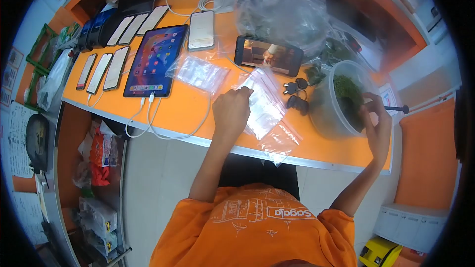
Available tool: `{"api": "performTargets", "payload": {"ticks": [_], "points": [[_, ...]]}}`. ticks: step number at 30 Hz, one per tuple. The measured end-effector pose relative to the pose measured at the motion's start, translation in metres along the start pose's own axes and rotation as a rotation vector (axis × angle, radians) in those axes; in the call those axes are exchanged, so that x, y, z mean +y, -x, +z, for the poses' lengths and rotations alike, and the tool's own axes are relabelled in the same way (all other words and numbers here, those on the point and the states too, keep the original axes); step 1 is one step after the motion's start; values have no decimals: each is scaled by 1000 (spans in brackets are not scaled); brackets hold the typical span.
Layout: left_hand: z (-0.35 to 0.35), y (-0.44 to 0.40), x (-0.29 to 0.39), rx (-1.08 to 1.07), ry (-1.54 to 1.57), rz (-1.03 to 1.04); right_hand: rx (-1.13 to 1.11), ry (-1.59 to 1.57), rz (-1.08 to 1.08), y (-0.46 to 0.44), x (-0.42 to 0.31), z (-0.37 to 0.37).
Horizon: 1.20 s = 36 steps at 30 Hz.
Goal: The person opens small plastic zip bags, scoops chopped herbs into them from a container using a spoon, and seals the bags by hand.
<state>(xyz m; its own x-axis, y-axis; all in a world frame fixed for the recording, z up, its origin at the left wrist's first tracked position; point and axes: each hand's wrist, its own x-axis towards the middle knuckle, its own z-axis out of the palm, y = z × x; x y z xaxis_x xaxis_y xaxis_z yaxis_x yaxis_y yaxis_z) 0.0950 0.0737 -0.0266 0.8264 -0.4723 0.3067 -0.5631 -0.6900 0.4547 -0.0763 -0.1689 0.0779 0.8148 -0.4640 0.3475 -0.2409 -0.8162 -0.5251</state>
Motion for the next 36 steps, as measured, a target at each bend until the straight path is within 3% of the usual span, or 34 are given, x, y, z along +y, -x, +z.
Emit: {"api": "performTargets", "payload": {"ticks": [2,5,8,11,14,15,17,20,23,33,36], "points": [[-9,0,2,3,-40,24,33,12,-39,0,0,2],[2,-2,-2,281,-96,131,100,65,-28,2,-7,3],[-3,-3,0,420,-254,167,258,183,-64,3,-7,8],[-7,-3,-1,441,-77,191,424,389,-143,9,-22,8],[-12,-1,-2,436,257,280,552,170,-204,34,-36,21],[-14,2,0,412,288,332,455,-9,-279,40,-45,29],[-20,9,2,359,346,437,328,-55,-391,40,-82,50],[-29,20,5,317,379,570,53,-157,-318,40,-89,73],[-44,27,8,315,400,565,44,-160,-447,46,-73,78],[-42,35,11,332,453,553,-19,-466,-325,59,-83,92],[-43,39,20,516,434,418,51,-536,-279,63,-79,92]]}}
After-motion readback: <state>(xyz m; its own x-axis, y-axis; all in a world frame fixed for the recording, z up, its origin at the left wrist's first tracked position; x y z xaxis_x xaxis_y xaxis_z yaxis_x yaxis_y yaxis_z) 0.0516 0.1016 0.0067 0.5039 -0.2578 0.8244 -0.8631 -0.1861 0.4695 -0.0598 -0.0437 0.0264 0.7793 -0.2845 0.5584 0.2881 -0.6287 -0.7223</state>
